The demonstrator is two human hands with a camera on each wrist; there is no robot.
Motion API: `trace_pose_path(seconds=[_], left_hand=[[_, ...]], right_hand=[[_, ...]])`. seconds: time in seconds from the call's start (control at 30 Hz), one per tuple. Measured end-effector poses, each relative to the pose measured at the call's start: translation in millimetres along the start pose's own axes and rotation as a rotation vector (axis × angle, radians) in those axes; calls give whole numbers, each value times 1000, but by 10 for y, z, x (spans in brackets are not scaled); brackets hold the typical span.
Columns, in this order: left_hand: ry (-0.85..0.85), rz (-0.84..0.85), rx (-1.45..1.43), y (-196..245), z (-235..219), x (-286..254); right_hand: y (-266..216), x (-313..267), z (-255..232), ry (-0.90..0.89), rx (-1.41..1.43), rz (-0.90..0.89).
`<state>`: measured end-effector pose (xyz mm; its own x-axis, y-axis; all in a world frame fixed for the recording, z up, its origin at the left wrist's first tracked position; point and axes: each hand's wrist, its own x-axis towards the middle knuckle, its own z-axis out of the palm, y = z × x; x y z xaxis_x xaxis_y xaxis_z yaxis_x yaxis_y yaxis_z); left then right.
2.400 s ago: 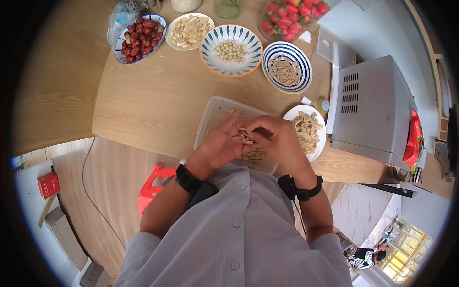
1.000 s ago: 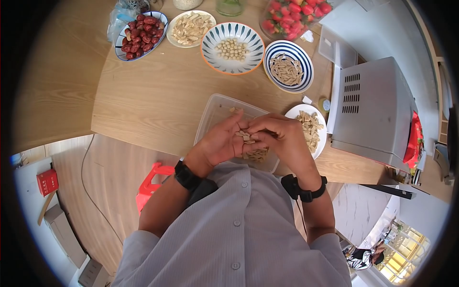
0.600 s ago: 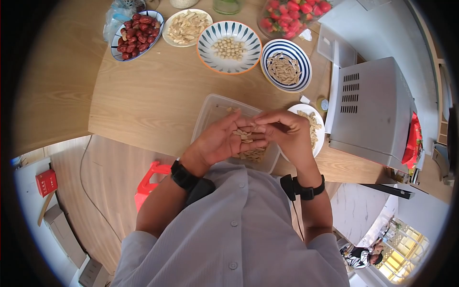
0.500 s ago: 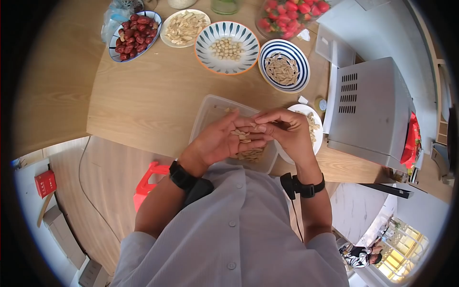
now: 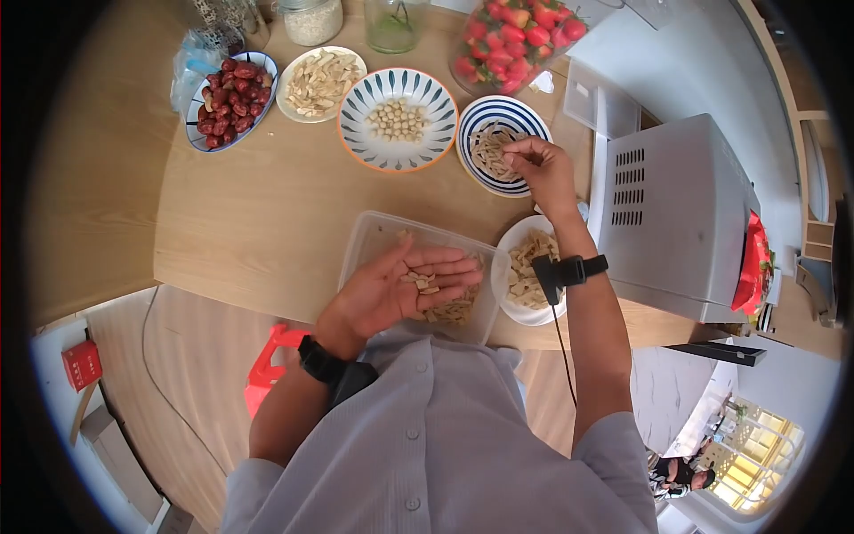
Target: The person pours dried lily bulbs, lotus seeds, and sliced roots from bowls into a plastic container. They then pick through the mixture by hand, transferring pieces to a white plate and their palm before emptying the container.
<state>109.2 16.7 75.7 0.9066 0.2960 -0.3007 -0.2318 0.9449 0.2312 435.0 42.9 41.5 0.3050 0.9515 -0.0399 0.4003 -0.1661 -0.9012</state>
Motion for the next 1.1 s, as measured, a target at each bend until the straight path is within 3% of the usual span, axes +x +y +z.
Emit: trace_pose_path(seconds=[0.1,0.2,0.3,0.4,0.47,0.57,0.63,0.73,0.83,0.93,0.97,1.03,1.1], left_hand=[[-11,1,-6,9,3,3],[-6,5,-38,10,38,24],[-8,29,-85,14,38,60],[-10,34,-142,15,80,96],[-78,39,-198,2,-20,106],[-271,57,-301,-154,-414,196],[-371,63,-337,-156,-436,208],[57,83,-194,-130,-209,174],[44,146,-137,-126,-70,202],[-136,118,-349,-174,-294,158],[-69,111,-286,-212,-340,138],[61,98,-158,-186,-241,123],[-58,104,-177,-195,-323,152]], right_hand=[[34,74,41,39,-107,-122],[-5,79,23,208,-378,-452],[-348,-196,29,362,-399,-450],[-788,-735,183,110,-249,-335],[-1012,-1088,333,-138,-444,-437],[-1112,-1305,647,-158,-541,-610],[-1126,-1354,744,-119,-625,-586],[-1169,-1401,892,-105,-694,-576],[-1226,-1395,947,-128,-702,-572],[-1208,-1342,906,-175,-567,-573],[-1191,-1338,873,-195,-500,-572],[-1178,-1341,822,-221,-348,-440],[-1175,-1343,766,-248,-246,-314]])
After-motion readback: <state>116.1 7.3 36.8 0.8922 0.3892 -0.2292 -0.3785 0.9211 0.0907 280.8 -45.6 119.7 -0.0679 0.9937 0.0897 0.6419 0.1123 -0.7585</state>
